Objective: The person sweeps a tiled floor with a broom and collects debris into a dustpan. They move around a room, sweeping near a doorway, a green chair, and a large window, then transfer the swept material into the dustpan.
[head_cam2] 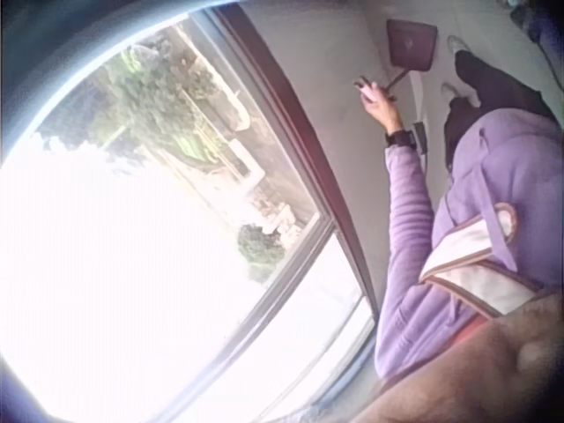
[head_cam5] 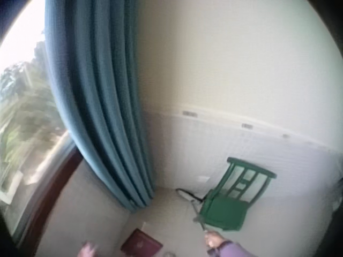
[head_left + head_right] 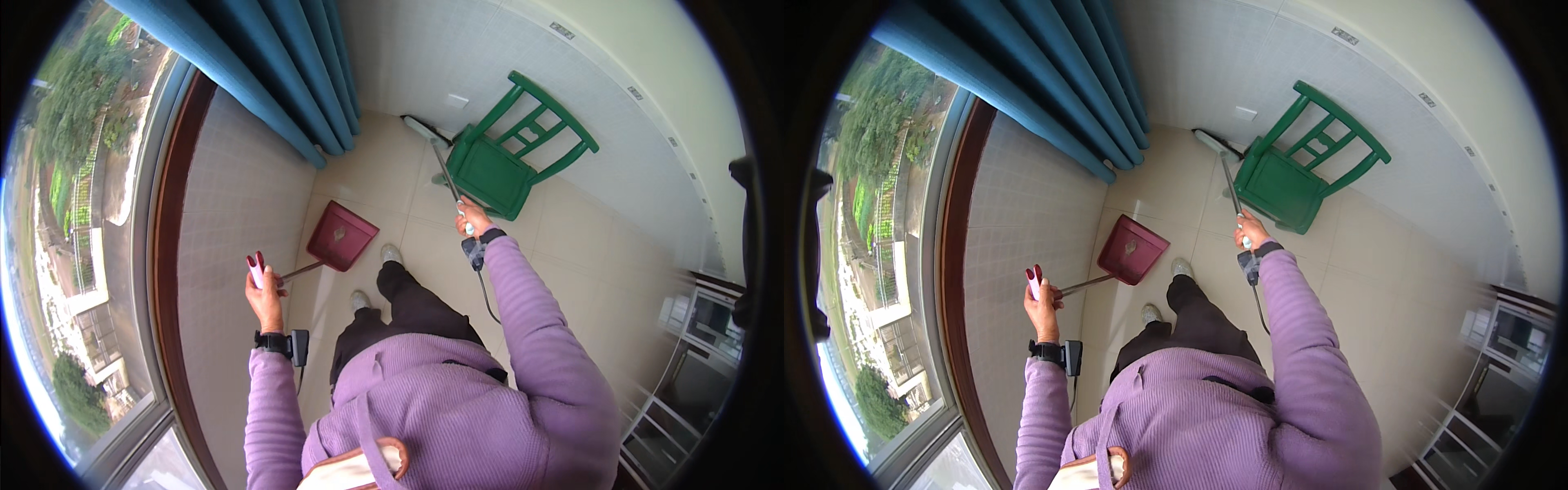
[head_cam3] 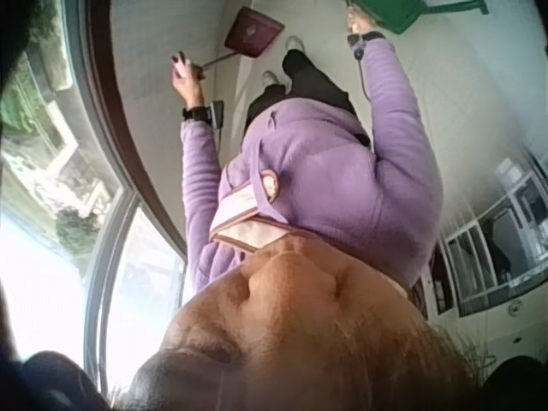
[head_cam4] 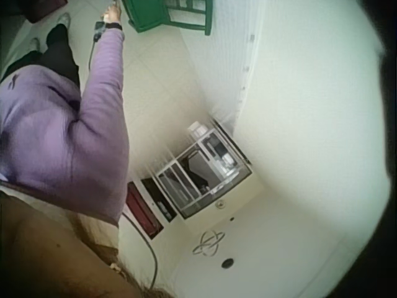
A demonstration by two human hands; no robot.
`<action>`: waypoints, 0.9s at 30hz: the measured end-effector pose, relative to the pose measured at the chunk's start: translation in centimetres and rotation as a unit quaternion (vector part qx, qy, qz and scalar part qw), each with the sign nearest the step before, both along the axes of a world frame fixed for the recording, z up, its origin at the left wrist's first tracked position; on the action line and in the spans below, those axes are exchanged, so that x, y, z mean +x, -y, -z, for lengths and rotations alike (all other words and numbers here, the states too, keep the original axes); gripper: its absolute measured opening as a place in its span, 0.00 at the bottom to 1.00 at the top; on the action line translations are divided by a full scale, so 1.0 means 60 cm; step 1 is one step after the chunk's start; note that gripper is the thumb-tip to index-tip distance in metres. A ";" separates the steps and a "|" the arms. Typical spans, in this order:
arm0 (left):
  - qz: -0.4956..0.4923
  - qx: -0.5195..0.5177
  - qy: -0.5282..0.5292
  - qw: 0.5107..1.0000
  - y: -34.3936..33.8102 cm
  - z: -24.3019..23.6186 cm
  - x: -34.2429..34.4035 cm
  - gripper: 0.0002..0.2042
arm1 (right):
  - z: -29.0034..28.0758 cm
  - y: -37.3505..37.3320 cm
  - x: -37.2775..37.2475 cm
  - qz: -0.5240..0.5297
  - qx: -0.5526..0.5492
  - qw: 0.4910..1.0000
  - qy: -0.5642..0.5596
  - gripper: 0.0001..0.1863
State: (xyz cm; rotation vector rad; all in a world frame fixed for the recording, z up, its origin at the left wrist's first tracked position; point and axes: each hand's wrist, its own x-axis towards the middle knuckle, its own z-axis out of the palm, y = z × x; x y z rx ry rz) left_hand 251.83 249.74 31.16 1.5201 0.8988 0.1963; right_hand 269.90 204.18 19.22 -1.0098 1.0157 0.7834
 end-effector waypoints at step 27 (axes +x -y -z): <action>-0.009 -0.009 0.004 1.000 0.042 -0.008 0.006 0.12 | -0.195 0.003 -0.179 0.071 0.236 0.966 -0.082 0.20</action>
